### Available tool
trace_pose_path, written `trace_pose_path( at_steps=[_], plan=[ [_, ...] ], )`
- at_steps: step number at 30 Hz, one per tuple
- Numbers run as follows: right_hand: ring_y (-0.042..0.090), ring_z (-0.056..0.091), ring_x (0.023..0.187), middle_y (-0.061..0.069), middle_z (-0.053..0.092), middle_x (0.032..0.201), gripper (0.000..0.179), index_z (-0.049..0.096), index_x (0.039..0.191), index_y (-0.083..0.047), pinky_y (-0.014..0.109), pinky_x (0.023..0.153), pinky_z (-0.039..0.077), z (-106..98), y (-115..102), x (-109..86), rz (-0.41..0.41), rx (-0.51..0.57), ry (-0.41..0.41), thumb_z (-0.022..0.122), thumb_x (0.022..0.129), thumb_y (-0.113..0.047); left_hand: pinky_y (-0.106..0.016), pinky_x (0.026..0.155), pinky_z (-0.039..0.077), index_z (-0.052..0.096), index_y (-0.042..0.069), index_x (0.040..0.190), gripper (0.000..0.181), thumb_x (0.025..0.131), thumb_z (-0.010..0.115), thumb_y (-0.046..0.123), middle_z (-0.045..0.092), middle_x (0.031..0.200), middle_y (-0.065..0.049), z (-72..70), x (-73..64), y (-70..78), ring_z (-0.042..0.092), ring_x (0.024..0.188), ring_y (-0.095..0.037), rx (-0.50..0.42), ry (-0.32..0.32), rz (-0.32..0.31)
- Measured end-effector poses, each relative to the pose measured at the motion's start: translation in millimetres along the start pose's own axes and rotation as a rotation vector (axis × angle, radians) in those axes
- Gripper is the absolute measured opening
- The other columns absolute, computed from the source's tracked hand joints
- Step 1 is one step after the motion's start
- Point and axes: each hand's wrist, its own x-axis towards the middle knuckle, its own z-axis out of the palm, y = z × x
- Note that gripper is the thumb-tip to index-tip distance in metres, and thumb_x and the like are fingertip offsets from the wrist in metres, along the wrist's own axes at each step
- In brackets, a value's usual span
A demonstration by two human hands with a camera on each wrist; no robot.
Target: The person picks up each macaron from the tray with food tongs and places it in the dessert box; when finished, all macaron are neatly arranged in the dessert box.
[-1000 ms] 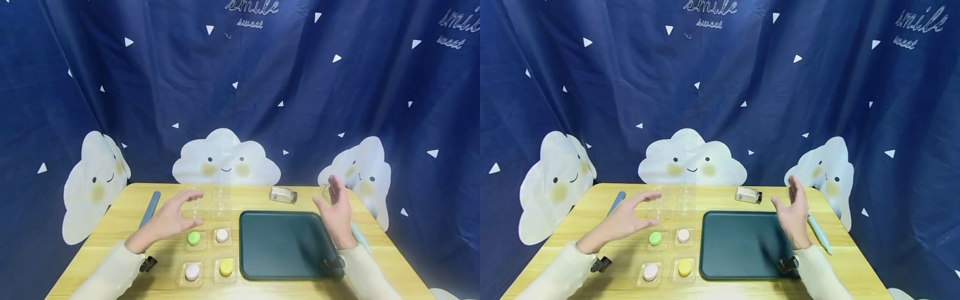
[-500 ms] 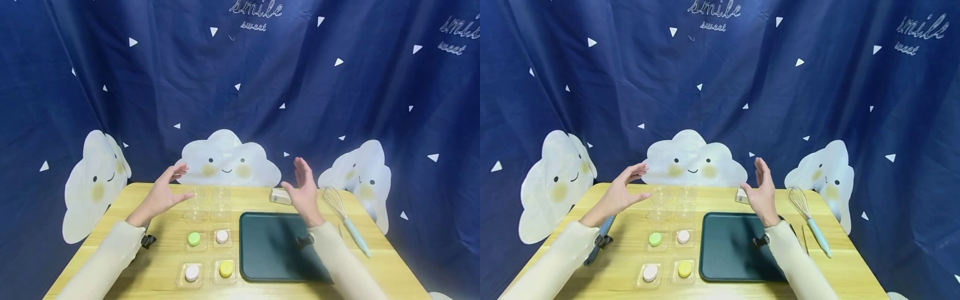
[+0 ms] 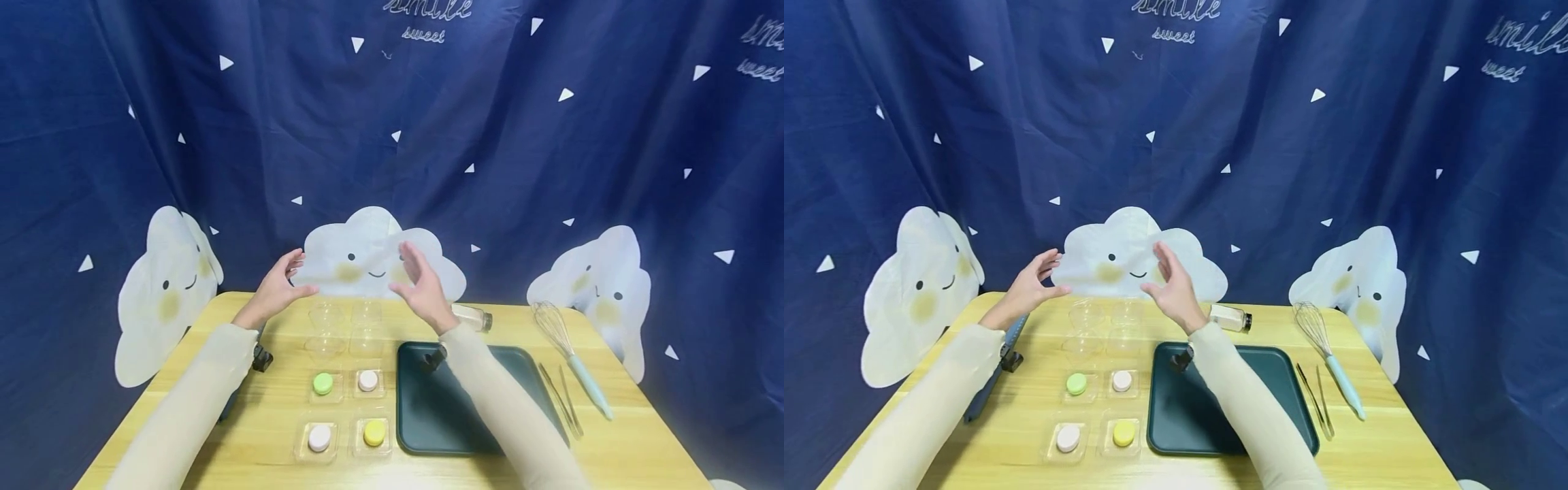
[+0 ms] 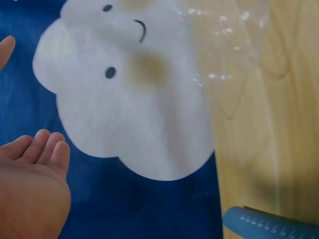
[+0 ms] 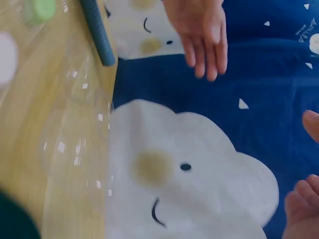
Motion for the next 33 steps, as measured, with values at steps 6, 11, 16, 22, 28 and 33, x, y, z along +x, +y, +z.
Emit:
trace_pose_path(
  at_steps=[6, 11, 16, 22, 28, 33],
  plan=[
    [0.032, 0.033, 0.153, 0.019, 0.033, 0.164, 0.087, 0.022, 0.159, -0.001, 0.040, 0.126, 0.031, 38, 19, 23.8, 0.130, -0.061, -0.156, 0.070, 0.086, 0.007, -0.054, 0.125, 0.028, 0.021, 0.004, 0.161, 0.099, 0.086, 0.081, 0.028, 0.034, 0.162, -0.022, 11.2, 15.9, -21.5, 0.033, 0.150, -0.041, 0.062, -0.025, -0.128],
    [0.034, 0.027, 0.155, 0.020, 0.025, 0.167, 0.090, 0.016, 0.161, 0.000, 0.044, 0.127, 0.027, 61, 44, 34.9, 0.272, -0.033, -0.268, 0.069, 0.088, 0.006, -0.054, 0.125, 0.027, 0.018, -0.001, 0.160, 0.099, 0.087, 0.079, 0.029, 0.030, 0.164, -0.023, 17.8, 22.0, -35.5, 0.030, 0.151, -0.041, 0.094, -0.083, -0.209],
    [0.037, 0.025, 0.155, 0.017, 0.023, 0.168, 0.088, 0.015, 0.162, -0.003, 0.045, 0.127, 0.026, 78, 67, 40.3, 0.419, 0.012, -0.309, 0.066, 0.090, 0.005, -0.055, 0.125, 0.027, 0.013, -0.004, 0.160, 0.101, 0.089, 0.076, 0.031, 0.025, 0.165, -0.026, 18.1, 22.3, -45.9, 0.028, 0.151, -0.043, 0.111, -0.160, -0.267],
    [0.039, 0.028, 0.154, 0.022, 0.028, 0.165, 0.087, 0.020, 0.159, 0.002, 0.046, 0.127, 0.027, 97, 80, 38.2, 0.458, -0.024, -0.337, 0.066, 0.086, 0.009, -0.057, 0.123, 0.031, 0.014, -0.006, 0.159, 0.099, 0.091, 0.074, 0.034, 0.026, 0.163, -0.029, 18.3, 20.0, -53.2, 0.031, 0.149, -0.047, 0.174, -0.256, -0.332],
    [0.036, 0.033, 0.153, 0.020, 0.030, 0.165, 0.089, 0.021, 0.159, 0.001, 0.045, 0.126, 0.030, 110, 82, 32.8, 0.492, -0.168, -0.371, 0.069, 0.085, 0.005, -0.058, 0.123, 0.030, 0.012, -0.006, 0.159, 0.097, 0.094, 0.069, 0.036, 0.026, 0.163, -0.031, 23.3, 17.2, -52.4, 0.028, 0.150, -0.047, 0.189, -0.320, -0.383],
    [0.037, 0.033, 0.152, 0.020, 0.029, 0.165, 0.092, 0.019, 0.160, 0.000, 0.046, 0.125, 0.031, 116, 88, 29.1, 0.560, -0.125, -0.359, 0.068, 0.083, 0.005, -0.056, 0.118, 0.038, 0.015, -0.011, 0.157, 0.098, 0.093, 0.070, 0.038, 0.032, 0.157, -0.035, 27.2, 16.5, -54.4, 0.038, 0.145, -0.048, 0.232, -0.333, -0.371]
  ],
)
